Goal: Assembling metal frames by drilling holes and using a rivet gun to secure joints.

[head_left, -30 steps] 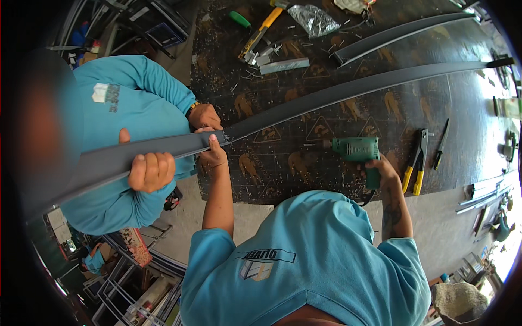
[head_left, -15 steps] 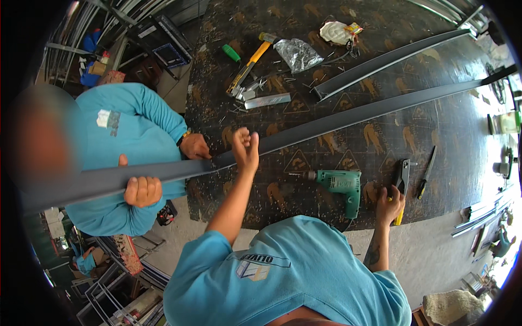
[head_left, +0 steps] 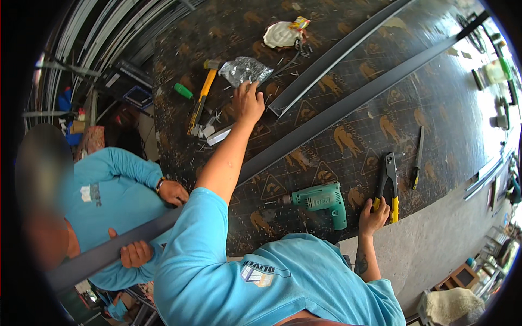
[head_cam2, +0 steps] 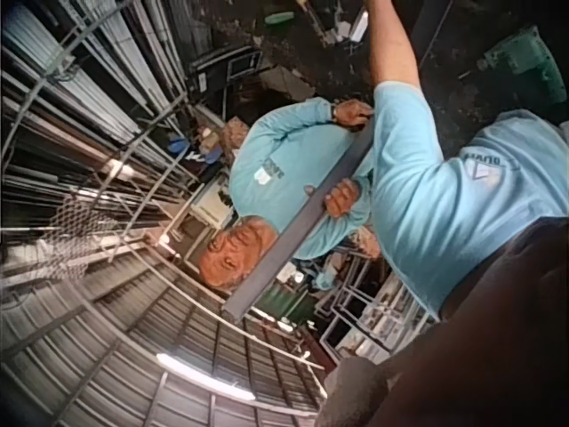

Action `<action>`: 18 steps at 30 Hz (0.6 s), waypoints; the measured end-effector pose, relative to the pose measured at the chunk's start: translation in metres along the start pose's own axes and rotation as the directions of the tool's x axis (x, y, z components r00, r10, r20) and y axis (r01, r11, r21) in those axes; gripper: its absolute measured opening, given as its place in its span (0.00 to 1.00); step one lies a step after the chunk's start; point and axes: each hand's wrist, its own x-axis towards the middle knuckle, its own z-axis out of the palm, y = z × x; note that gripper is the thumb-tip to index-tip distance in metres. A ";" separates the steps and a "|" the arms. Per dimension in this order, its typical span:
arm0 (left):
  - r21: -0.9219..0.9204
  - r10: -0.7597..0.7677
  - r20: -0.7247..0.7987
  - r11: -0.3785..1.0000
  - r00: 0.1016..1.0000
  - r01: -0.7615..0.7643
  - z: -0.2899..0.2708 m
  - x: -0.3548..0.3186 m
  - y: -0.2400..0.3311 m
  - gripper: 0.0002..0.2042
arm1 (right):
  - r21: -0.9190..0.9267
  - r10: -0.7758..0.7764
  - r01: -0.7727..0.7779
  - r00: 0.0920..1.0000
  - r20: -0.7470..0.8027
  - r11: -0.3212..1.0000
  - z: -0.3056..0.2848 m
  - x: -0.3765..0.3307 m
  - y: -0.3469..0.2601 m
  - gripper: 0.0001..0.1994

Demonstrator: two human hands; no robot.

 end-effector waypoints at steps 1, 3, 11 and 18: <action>0.049 0.119 -0.069 0.992 0.991 -0.115 0.000 0.007 -0.001 0.19 | -0.032 0.006 -0.006 1.000 0.001 0.999 0.001 -0.001 -0.001 0.21; 0.160 0.199 -0.048 0.969 0.979 -0.190 -0.002 0.020 -0.005 0.21 | -0.033 0.015 -0.016 1.000 -0.024 0.999 0.003 -0.002 -0.001 0.21; 0.293 -0.371 0.303 0.913 0.878 0.285 -0.009 0.058 -0.035 0.13 | -0.037 0.014 -0.017 0.996 -0.090 0.999 0.000 0.000 -0.005 0.20; 0.561 -0.471 0.398 0.804 0.787 0.197 -0.026 0.062 -0.051 0.32 | 0.010 0.003 -0.002 0.994 -0.113 1.000 -0.006 0.006 -0.010 0.20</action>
